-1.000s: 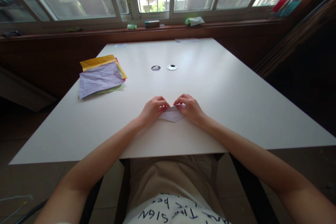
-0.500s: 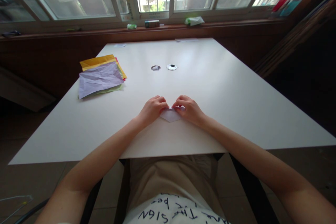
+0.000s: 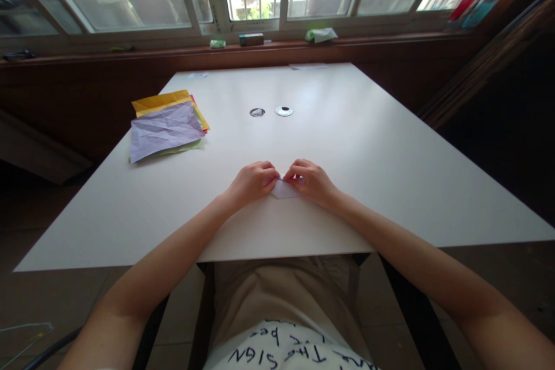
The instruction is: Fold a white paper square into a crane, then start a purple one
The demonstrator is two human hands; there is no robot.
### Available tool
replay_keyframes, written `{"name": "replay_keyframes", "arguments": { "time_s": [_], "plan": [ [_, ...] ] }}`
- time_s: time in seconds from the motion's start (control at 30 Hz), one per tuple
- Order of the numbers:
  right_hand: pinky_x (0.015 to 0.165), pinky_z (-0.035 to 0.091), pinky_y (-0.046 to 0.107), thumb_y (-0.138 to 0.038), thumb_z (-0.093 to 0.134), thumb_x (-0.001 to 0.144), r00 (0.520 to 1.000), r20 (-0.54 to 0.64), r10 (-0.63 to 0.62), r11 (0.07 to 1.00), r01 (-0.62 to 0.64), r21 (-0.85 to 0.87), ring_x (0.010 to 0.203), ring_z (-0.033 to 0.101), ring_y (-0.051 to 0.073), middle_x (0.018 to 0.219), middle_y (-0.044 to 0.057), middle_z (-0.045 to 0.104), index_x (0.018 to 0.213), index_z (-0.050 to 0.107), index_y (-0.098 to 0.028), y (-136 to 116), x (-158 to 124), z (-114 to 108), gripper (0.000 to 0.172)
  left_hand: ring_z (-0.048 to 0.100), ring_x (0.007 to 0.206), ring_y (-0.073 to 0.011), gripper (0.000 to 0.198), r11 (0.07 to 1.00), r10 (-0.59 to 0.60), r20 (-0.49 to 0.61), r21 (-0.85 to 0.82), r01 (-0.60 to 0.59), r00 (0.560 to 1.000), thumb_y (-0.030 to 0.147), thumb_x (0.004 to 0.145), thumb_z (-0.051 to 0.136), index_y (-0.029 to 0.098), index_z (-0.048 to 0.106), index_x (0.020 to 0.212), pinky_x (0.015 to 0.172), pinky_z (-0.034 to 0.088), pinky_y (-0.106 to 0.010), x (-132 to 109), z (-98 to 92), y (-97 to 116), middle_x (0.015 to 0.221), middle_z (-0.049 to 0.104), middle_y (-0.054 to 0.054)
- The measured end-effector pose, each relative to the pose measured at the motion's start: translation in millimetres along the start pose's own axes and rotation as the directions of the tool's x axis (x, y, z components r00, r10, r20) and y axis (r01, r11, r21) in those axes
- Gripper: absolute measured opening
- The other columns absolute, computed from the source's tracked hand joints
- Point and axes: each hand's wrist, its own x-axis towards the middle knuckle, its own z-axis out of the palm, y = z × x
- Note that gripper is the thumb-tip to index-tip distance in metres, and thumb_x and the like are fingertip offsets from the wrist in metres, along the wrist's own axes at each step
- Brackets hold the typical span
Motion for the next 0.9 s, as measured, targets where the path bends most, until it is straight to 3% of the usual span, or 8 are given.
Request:
{"name": "replay_keyframes", "arguments": {
  "time_s": [0.37,0.7,0.9],
  "plan": [
    [0.071,0.044,0.026,-0.009,0.05,0.076,1.0,-0.007,0.025,1.0,-0.025,-0.019,0.075,0.057,0.014,0.08,0.003,0.063,0.075,0.068,-0.021,6.8,1.2,0.7,0.022,0.053,0.085,-0.0167,0.017,0.991,0.074,-0.006,0.115,-0.072,0.997,0.021,0.08,0.052,0.023,0.066,0.09,0.074,0.044,-0.028,1.4,4.8,-4.7,0.09,0.065,-0.003],
    [0.071,0.044,0.028,-0.012,0.055,0.073,1.0,-0.024,0.01,0.998,-0.011,-0.067,0.075,0.056,0.016,0.079,0.004,0.061,0.076,0.066,-0.019,3.5,1.0,0.6,0.013,0.054,0.089,-0.0157,0.018,0.988,0.151,0.033,0.023,-0.152,0.988,0.026,0.082,0.052,0.022,0.064,0.094,0.079,0.044,-0.03,3.0,3.7,-10.3,0.095,0.064,-0.003],
    [0.074,0.045,0.029,-0.008,0.053,0.073,0.997,-0.014,-0.079,0.997,0.079,-0.013,0.078,0.055,0.016,0.082,0.004,0.062,0.074,0.064,-0.02,7.2,1.4,3.9,0.016,0.055,0.09,-0.0154,0.016,0.988,0.156,0.028,0.005,-0.157,0.987,0.024,0.083,0.051,0.023,0.064,0.092,0.079,0.045,-0.028,3.1,4.3,-8.6,0.097,0.065,-0.002]
  ]
}}
